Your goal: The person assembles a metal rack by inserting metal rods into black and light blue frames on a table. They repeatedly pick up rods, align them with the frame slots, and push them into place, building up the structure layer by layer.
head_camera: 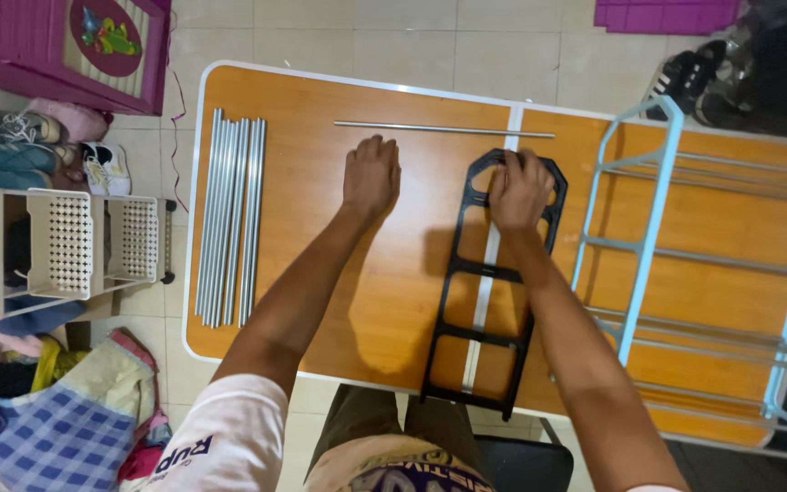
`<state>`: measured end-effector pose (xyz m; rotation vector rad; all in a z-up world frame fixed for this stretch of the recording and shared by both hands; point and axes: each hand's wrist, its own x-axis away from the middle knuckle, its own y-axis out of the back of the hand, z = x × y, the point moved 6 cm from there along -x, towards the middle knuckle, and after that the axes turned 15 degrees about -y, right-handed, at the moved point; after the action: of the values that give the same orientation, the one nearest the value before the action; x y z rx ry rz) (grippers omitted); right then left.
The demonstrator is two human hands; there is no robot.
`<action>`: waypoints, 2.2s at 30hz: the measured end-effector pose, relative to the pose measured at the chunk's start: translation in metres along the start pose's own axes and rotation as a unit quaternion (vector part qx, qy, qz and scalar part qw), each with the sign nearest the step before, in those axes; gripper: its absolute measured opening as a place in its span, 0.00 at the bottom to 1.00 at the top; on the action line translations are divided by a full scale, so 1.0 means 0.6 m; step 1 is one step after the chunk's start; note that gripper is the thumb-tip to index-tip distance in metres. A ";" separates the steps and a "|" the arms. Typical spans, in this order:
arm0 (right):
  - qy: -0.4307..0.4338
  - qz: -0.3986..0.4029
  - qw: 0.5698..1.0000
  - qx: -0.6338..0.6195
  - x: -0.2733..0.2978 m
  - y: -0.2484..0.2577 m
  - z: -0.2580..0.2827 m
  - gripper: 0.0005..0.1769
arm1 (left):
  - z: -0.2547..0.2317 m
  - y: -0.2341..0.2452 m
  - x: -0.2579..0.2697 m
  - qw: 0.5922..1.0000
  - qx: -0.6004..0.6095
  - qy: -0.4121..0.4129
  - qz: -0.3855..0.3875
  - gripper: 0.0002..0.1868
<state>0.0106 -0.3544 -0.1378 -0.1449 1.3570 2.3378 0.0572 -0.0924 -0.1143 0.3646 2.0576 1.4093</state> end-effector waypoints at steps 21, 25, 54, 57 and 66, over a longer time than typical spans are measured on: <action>0.106 0.129 0.983 0.073 -0.132 -0.110 -0.018 0.04 | 0.130 -0.091 -0.059 0.991 -0.018 -0.081 0.106 0.05; 0.121 0.160 0.979 0.033 -0.147 -0.091 0.006 0.06 | 0.134 -0.037 -0.050 0.993 0.052 -0.067 0.088 0.07; 0.487 0.268 0.826 -0.090 0.023 -0.239 0.513 0.03 | 0.039 0.146 0.452 0.908 0.031 0.390 -0.152 0.11; 0.493 0.276 0.819 -0.104 0.058 -0.255 0.549 0.02 | 0.027 0.148 0.486 0.892 0.037 0.409 -0.188 0.12; 0.486 0.267 0.822 -0.130 0.106 -0.286 0.582 0.07 | 0.045 0.137 0.544 0.892 -0.008 0.429 -0.138 0.11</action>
<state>0.0671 0.0350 -0.1148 -1.3684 1.6088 3.0822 -0.1883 0.1362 -0.1530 -0.6718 2.6151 1.5522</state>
